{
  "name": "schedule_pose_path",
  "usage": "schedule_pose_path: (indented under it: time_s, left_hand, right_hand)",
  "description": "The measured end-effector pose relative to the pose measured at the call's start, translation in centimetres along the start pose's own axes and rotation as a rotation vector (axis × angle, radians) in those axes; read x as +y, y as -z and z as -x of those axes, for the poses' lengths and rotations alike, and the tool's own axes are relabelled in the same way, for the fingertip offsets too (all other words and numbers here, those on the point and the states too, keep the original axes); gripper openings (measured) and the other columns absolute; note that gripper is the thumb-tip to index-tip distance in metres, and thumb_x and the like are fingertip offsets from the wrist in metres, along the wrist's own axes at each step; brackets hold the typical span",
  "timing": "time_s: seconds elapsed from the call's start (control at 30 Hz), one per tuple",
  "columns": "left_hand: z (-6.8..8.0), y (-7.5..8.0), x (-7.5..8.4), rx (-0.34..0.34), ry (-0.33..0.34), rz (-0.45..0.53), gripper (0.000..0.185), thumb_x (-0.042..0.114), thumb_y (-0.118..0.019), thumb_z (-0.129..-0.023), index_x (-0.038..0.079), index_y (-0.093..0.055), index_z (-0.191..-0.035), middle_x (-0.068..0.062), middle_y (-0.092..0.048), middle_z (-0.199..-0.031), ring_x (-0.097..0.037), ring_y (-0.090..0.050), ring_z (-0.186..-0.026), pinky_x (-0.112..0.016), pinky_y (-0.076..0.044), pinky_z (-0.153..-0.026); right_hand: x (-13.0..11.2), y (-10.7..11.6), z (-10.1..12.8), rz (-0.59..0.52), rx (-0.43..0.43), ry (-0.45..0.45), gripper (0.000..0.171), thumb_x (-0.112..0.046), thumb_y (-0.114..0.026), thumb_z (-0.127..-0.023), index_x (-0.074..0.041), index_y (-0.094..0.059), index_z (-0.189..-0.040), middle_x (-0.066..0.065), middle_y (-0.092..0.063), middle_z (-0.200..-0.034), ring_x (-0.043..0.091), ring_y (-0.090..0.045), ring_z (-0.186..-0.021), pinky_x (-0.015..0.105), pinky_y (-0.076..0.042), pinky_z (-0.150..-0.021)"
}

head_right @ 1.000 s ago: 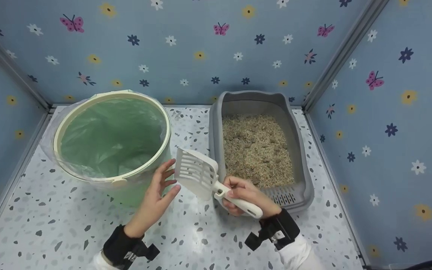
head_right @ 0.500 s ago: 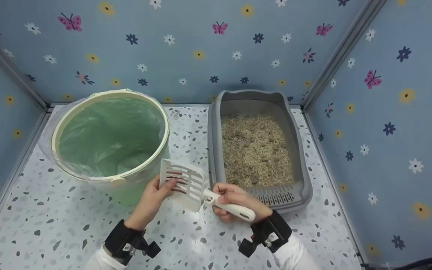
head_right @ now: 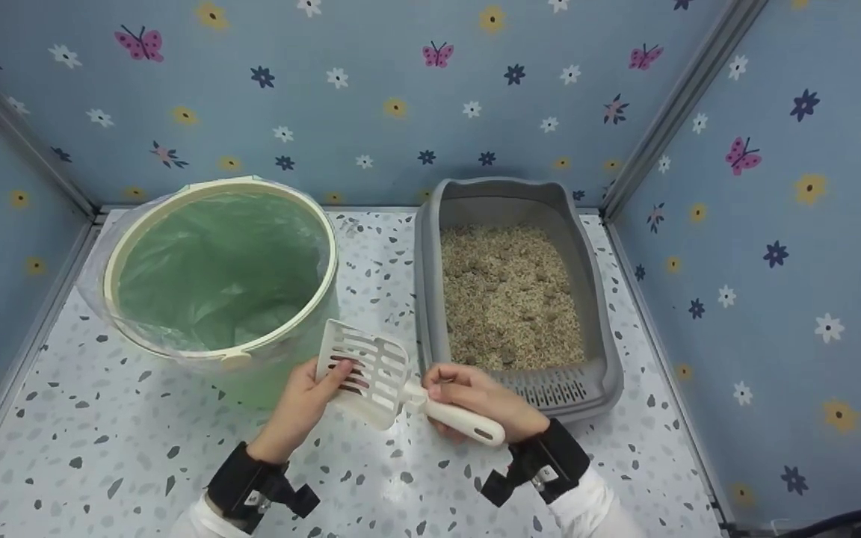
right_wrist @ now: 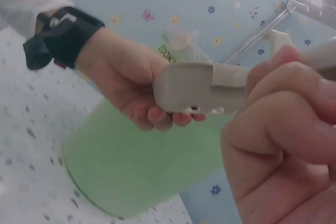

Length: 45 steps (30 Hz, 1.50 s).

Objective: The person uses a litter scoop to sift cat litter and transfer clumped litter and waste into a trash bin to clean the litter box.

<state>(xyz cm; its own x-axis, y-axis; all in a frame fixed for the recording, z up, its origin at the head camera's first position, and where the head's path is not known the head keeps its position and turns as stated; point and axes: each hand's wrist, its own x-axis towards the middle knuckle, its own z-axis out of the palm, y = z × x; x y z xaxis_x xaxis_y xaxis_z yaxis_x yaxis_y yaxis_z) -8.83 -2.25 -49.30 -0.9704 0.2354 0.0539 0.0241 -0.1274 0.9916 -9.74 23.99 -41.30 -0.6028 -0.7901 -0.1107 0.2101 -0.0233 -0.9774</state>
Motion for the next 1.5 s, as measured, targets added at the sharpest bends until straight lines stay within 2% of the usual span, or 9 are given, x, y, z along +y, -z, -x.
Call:
schedule_pose_path:
  time_s: [0.13, 0.3, 0.5, 0.63, 0.97, 1.1, 1.17, 1.33, 1.5]
  left_hand:
    - [0.4, -0.1, 1.2, 0.010, 0.016, -0.043, 0.028, 0.016, -0.049, -0.098, -0.003, -0.062, -0.114, -0.017, -0.070, -0.099, -0.025, -0.069, -0.088, -0.030, -0.056, -0.077]
    - [1.1, -0.1, 2.8, 0.023, 0.002, -0.080, 0.027, 0.012, -0.049, -0.097, -0.006, -0.062, -0.112, -0.021, -0.070, -0.096, -0.037, -0.067, -0.089, -0.028, -0.056, -0.075]
    - [0.9, -0.1, 0.9, 0.087, -0.016, -0.165, 0.026, 0.016, -0.051, -0.097, -0.001, -0.063, -0.112, -0.015, -0.072, -0.091, -0.027, -0.069, -0.084, -0.025, -0.054, -0.071]
    - [0.8, -0.3, 0.1, 0.172, -0.036, -0.250, 0.028, 0.025, -0.055, -0.095, 0.002, -0.067, -0.103, -0.008, -0.072, -0.086, -0.019, -0.068, -0.076, -0.024, -0.052, -0.066]
    - [0.7, -0.8, 0.3, 0.293, -0.032, -0.324, 0.027, 0.027, -0.055, -0.095, 0.002, -0.067, -0.100, -0.006, -0.070, -0.080, -0.011, -0.062, -0.063, -0.022, -0.049, -0.058]
    - [0.7, -1.1, 0.5, 0.326, -0.015, -0.332, 0.027, 0.025, -0.057, -0.094, 0.000, -0.067, -0.098, -0.007, -0.070, -0.080, -0.011, -0.061, -0.064, -0.023, -0.049, -0.059]
    - [0.7, -1.2, 0.6, 0.340, -0.006, -0.318, 0.026, 0.023, -0.057, -0.094, 0.000, -0.068, -0.099, -0.008, -0.071, -0.082, -0.012, -0.064, -0.069, -0.023, -0.050, -0.062]
    - [0.9, -1.6, 1.1, 0.327, 0.028, -0.246, 0.024, 0.019, -0.057, -0.094, -0.001, -0.067, -0.098, -0.009, -0.071, -0.077, -0.017, -0.064, -0.054, -0.026, -0.052, -0.048]
    - [1.1, -2.0, 1.4, 0.303, 0.055, -0.226, 0.024, 0.018, -0.055, -0.095, -0.003, -0.066, -0.099, -0.009, -0.071, -0.074, -0.015, -0.063, -0.048, -0.026, -0.051, -0.044]
  right_hand:
    - [-0.7, 0.6, 0.2, 0.315, 0.147, -0.023, 0.016, -0.011, -0.042, -0.099, -0.001, -0.055, -0.097, -0.006, -0.060, -0.085, 0.000, -0.055, -0.067, 0.014, -0.046, -0.057]
    - [-1.3, 1.4, 0.6, 0.535, 0.237, -0.023, 0.021, -0.014, -0.044, -0.099, 0.004, -0.056, -0.098, -0.002, -0.054, -0.068, 0.000, -0.044, -0.052, 0.016, -0.038, -0.043]
    - [-2.0, 1.8, 0.9, 0.919, 0.348, -0.008, 0.015, -0.020, -0.051, -0.097, -0.012, -0.063, -0.096, 0.000, -0.059, -0.066, 0.001, -0.046, -0.050, 0.022, -0.042, -0.044]
    - [-2.2, 1.3, 0.8, 1.151, 0.384, 0.016, 0.016, -0.025, -0.056, -0.095, -0.012, -0.064, -0.097, -0.009, -0.060, -0.071, 0.000, -0.049, -0.056, 0.020, -0.045, -0.051]
    - [-1.4, 0.0, 0.1, 1.338, 0.343, 0.110, 0.036, -0.033, -0.064, -0.089, -0.010, -0.060, -0.116, -0.002, -0.064, -0.094, 0.004, -0.056, -0.072, 0.022, -0.051, -0.061]
    - [-1.0, -0.1, 0.0, 1.510, 0.359, 0.122, 0.052, -0.040, -0.071, -0.081, -0.012, -0.058, -0.122, 0.003, -0.065, -0.102, 0.014, -0.061, -0.084, 0.033, -0.053, -0.071]
    - [-0.7, -0.1, -0.2, 1.596, 0.374, 0.161, 0.054, -0.039, -0.073, -0.077, -0.012, -0.059, -0.121, 0.004, -0.066, -0.100, 0.018, -0.061, -0.086, 0.037, -0.053, -0.073]
    - [0.3, 0.1, -0.7, 1.722, 0.411, 0.275, 0.046, -0.031, -0.078, -0.072, -0.009, -0.063, -0.110, 0.002, -0.066, -0.090, 0.019, -0.061, -0.079, 0.035, -0.052, -0.069]
    - [1.1, -0.1, -1.0, 1.730, 0.413, 0.252, 0.036, -0.022, -0.078, -0.071, -0.007, -0.063, -0.100, 0.003, -0.066, -0.084, 0.016, -0.060, -0.071, 0.030, -0.052, -0.061]
